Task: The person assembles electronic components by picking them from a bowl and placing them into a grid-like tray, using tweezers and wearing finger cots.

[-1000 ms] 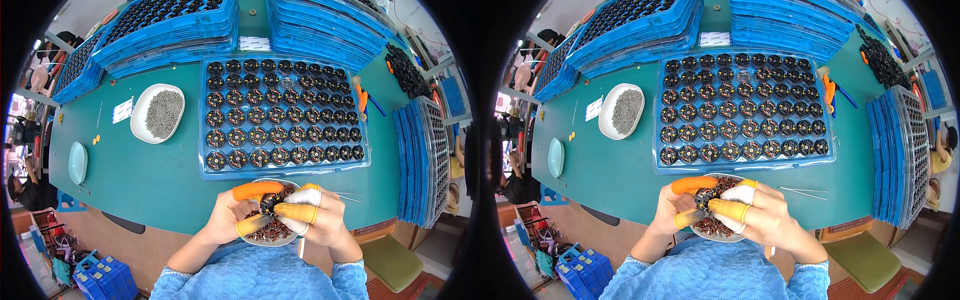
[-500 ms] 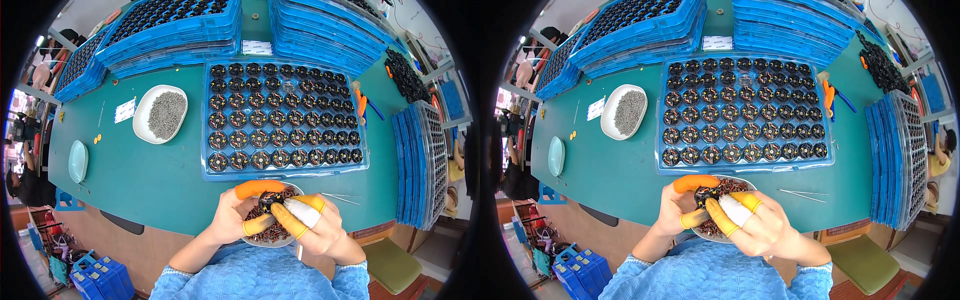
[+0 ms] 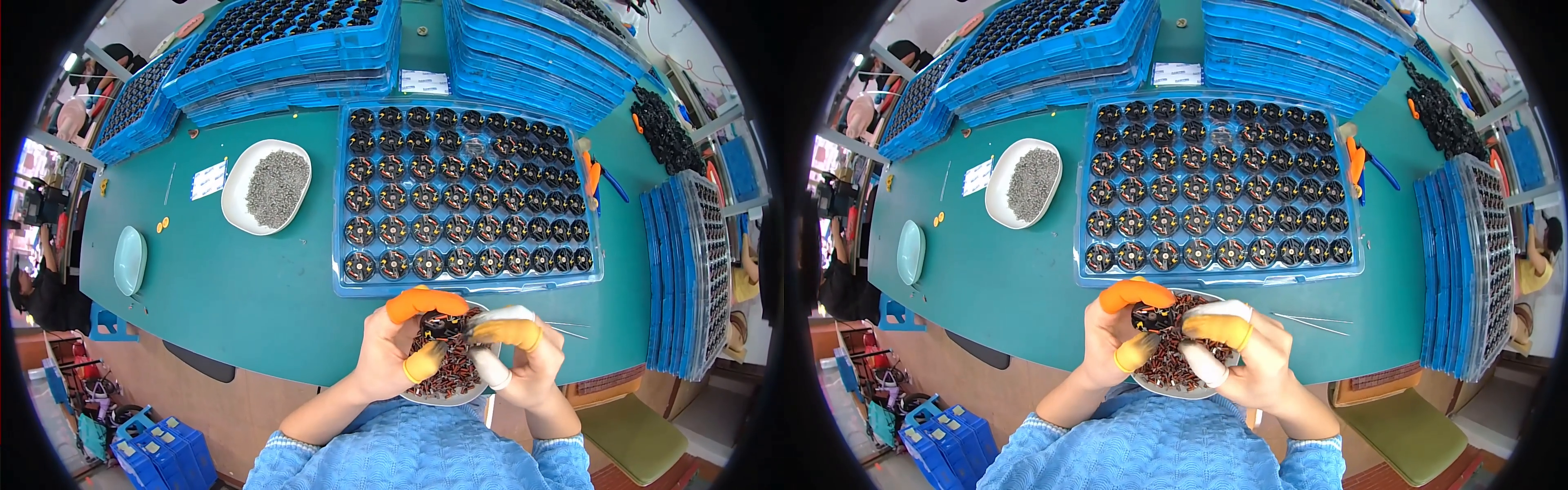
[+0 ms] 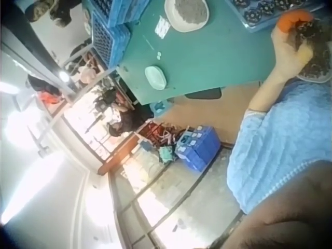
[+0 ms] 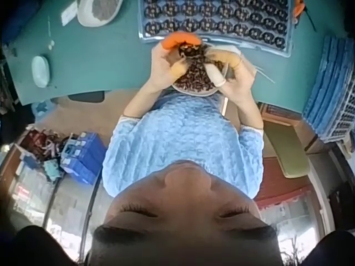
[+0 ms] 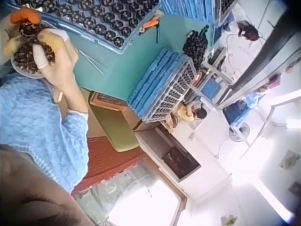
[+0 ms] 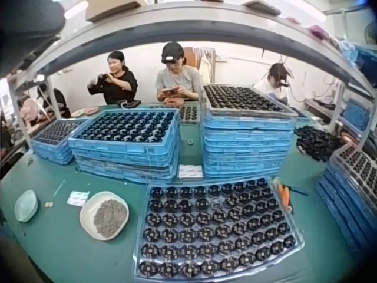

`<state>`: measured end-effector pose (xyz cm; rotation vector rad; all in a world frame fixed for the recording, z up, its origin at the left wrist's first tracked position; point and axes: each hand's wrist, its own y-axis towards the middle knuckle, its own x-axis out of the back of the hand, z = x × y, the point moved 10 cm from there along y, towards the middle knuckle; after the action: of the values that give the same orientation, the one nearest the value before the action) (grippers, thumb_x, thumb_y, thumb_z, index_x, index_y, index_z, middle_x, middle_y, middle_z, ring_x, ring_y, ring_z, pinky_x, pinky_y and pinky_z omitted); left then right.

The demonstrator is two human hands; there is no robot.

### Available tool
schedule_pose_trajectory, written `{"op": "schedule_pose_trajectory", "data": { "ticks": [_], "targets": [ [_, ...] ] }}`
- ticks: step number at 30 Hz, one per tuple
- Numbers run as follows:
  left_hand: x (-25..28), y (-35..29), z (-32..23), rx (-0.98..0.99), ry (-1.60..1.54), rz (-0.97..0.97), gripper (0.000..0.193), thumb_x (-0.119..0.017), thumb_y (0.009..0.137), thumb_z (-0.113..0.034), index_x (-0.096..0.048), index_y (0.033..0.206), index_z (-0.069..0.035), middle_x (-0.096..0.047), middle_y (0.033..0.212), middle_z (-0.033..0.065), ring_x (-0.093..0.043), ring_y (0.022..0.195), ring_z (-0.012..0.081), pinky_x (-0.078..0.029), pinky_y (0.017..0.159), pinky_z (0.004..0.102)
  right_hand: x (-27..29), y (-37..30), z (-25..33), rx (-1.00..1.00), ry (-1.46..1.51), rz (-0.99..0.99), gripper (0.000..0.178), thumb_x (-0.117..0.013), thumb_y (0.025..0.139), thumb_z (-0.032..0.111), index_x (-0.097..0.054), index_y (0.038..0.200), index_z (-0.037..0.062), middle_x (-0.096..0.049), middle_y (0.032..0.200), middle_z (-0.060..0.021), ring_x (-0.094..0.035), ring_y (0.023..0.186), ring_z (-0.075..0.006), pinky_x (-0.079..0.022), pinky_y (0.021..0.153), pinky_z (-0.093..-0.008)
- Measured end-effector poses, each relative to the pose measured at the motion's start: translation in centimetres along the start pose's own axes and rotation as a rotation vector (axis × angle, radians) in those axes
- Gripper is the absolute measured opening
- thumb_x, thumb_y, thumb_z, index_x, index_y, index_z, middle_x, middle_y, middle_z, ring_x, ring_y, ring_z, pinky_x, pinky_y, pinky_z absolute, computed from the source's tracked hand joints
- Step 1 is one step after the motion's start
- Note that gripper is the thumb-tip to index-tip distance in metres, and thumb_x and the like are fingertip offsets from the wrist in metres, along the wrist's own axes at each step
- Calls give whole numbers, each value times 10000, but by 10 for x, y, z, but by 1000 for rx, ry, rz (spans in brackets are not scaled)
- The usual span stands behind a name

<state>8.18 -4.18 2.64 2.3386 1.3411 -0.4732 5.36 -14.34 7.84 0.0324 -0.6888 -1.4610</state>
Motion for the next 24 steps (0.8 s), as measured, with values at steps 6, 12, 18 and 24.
{"op": "schedule_pose_trajectory", "data": {
  "ticks": [6, 12, 18, 24],
  "targets": [
    [-4, 2, -3, -19, 41, -31, 364, -645, 691, -109, -501, 994, 33, -522, 933, 85, -506, 865, 153, -393, 774, 274, -7, 1, -23, -202, 269, -2, 200, -664, 681, 57, -537, 826, 4, -568, 831, -116, -572, 738, -189, -460, 650, -278],
    [-6, 1, -8, -83, 166, -59, 355, -665, 685, -161, -508, 943, 25, -525, 874, 76, -492, 789, 128, -381, 701, 241, -22, -10, -35, -308, 595, -4, 210, -642, 696, 12, -498, 850, 11, -523, 891, -102, -537, 803, -159, -452, 713, -288],
    [-2, 2, -3, 25, 420, 90, 400, -666, 651, -55, -525, 1024, -73, -591, 905, 68, -590, 825, 184, -457, 722, 287, -23, -7, -44, -383, 858, -2, 273, -611, 674, -58, -431, 861, 28, -470, 894, -91, -494, 840, -154, -419, 771, -294],
    [-5, 7, -17, -29, 625, 153, 399, -709, 628, -51, -542, 986, 4, -592, 927, 88, -575, 850, 159, -457, 746, 282, -30, -8, -48, -413, 835, 8, 294, -613, 659, -40, -403, 842, 55, -434, 878, -74, -467, 818, -136, -394, 758, -287]
  ]
}}
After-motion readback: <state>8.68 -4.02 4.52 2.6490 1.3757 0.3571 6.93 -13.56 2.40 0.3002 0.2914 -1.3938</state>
